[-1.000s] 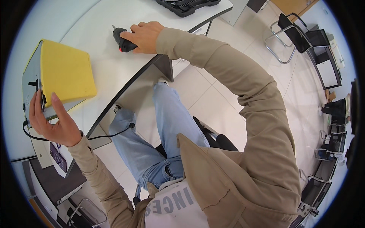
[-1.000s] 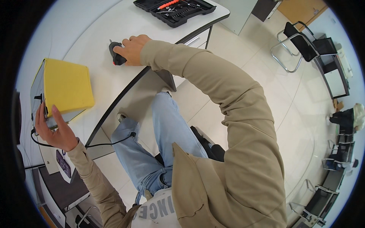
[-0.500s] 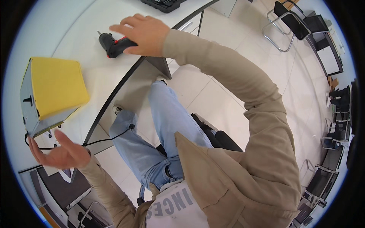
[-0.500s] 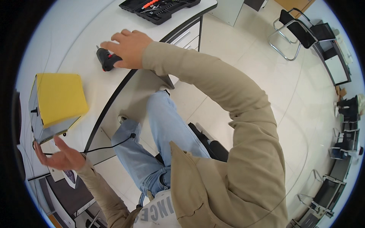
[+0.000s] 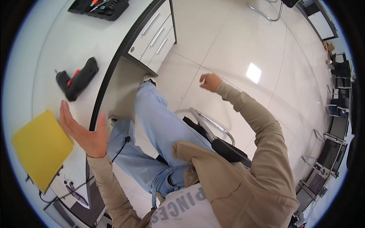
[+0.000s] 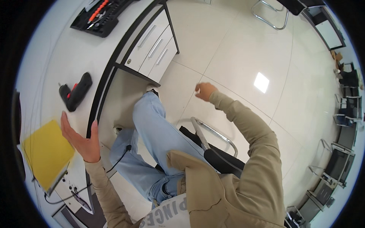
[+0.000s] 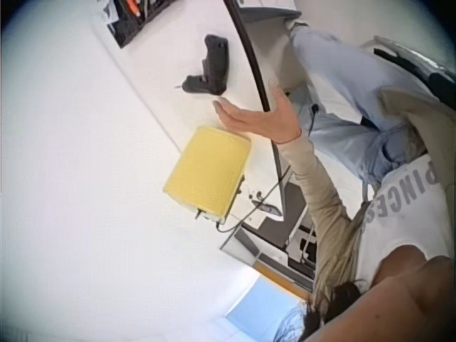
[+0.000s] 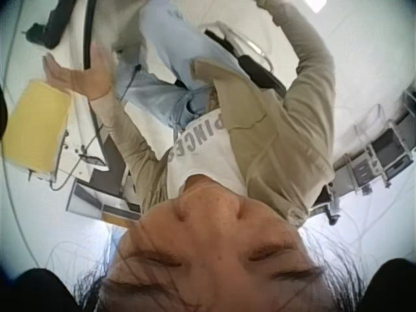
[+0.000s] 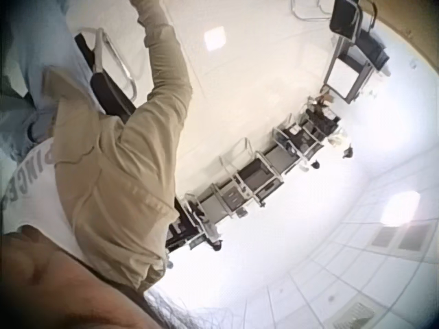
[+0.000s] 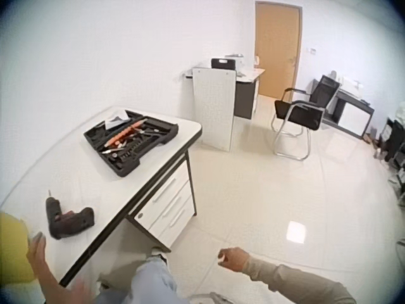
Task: The person uses a cordless electric screwdriver to attach rubber feet to the bottom of a yellow electronic device. They pick up each foot, position it, and drive a screw into place, then rotate the device to access different sides.
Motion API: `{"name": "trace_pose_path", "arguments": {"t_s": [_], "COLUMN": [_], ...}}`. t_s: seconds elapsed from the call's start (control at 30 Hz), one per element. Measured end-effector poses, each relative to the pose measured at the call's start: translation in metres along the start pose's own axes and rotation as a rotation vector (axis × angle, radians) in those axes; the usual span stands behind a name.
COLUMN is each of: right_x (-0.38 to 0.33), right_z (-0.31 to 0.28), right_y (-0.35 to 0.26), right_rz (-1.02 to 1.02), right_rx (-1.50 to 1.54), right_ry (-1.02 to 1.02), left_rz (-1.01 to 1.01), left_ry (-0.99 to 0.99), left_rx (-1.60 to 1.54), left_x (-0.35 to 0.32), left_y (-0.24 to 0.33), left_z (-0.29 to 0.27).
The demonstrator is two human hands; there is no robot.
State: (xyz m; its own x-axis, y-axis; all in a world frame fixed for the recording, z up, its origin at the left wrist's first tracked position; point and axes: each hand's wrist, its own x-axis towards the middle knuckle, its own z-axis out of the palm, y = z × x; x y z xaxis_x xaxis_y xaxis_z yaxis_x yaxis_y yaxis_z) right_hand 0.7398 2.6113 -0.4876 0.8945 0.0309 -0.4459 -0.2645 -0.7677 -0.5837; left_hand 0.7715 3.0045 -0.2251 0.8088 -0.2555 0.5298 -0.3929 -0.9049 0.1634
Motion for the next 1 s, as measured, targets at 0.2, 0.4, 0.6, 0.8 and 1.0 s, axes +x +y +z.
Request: {"name": "trace_pose_path", "arguments": {"t_s": [0.2,0.4,0.6,0.8,1.0], "right_x": [0.042,0.084,0.124,0.138,0.149], "right_z": [0.145,0.263,0.406,0.478,0.428], "right_y": [0.078,0.102,0.149,0.128,0.081], "right_rz": [0.289,0.735,1.078,1.344,1.380], "right_rx": [-0.090,0.085,0.623,0.883,0.738], "right_ry": [-0.329,-0.243,-0.069,0.247,0.347], "left_rz": [-0.018,-0.144,-0.065,0.003,0.047], "left_ry": [-0.175,-0.225,-0.375,-0.379,-0.397], "left_rx": [0.049,0.210,0.394,0.379,0.385], "left_x": [0.007,0.010,0.015,0.022,0.022], "left_y": [-0.019,-0.022,-0.024,-0.024,-0.019], "left_z": [0.016,-0.001,-0.009,0.031,0.040]}}
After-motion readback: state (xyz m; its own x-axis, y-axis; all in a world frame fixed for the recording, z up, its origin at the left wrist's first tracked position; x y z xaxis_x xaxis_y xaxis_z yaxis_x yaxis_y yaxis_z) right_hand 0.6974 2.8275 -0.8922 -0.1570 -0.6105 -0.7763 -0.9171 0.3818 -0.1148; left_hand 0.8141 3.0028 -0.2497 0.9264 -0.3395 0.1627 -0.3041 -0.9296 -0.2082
